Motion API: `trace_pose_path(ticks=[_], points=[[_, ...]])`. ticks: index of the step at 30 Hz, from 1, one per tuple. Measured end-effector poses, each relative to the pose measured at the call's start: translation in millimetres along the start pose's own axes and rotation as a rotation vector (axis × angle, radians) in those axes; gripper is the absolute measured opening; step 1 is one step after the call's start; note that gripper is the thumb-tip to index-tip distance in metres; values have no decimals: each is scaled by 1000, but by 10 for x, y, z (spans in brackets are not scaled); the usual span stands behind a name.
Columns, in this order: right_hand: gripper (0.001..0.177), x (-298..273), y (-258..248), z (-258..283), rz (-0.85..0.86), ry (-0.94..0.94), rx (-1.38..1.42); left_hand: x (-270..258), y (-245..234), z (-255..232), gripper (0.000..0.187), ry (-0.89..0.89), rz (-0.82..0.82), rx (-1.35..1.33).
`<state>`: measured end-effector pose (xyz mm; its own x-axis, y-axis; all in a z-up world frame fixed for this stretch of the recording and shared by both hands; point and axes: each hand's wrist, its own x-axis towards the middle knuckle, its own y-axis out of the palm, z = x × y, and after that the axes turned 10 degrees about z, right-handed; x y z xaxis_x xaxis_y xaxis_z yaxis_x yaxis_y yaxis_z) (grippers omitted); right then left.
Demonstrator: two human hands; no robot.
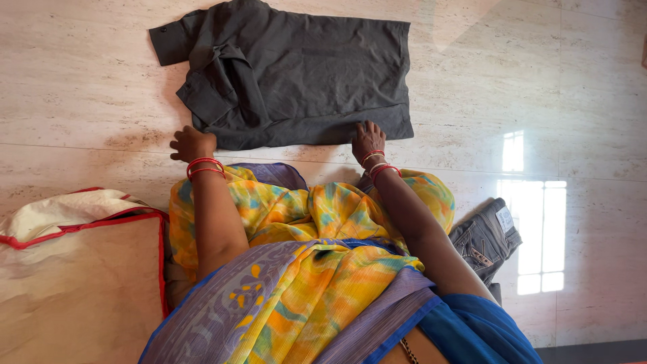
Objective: The person folds a black long-sleeved shirt and a pair of grey jeans while sitting on the floor, eventually placing the folded shirt into a large white and red bag.
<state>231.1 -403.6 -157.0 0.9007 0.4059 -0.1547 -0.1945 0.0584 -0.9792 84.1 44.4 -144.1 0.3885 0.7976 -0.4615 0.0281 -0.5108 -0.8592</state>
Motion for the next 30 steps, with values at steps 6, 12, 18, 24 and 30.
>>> trace_pose_path(ticks=[6,12,18,24,30], points=[[37,286,25,331,-105,-322,-17,-89,164,-193,36,116,54,65],[30,741,30,1096,14,-409,-14,-139,202,-261,48,-9,87,151],[30,811,-60,1408,283,-225,-25,-314,20,-225,31,132,-87,-5],[20,853,-347,1347,282,-174,32,-594,-309,-193,13,284,-201,-307],[33,925,-508,1420,-35,-110,116,-254,20,-305,26,389,-193,-671]])
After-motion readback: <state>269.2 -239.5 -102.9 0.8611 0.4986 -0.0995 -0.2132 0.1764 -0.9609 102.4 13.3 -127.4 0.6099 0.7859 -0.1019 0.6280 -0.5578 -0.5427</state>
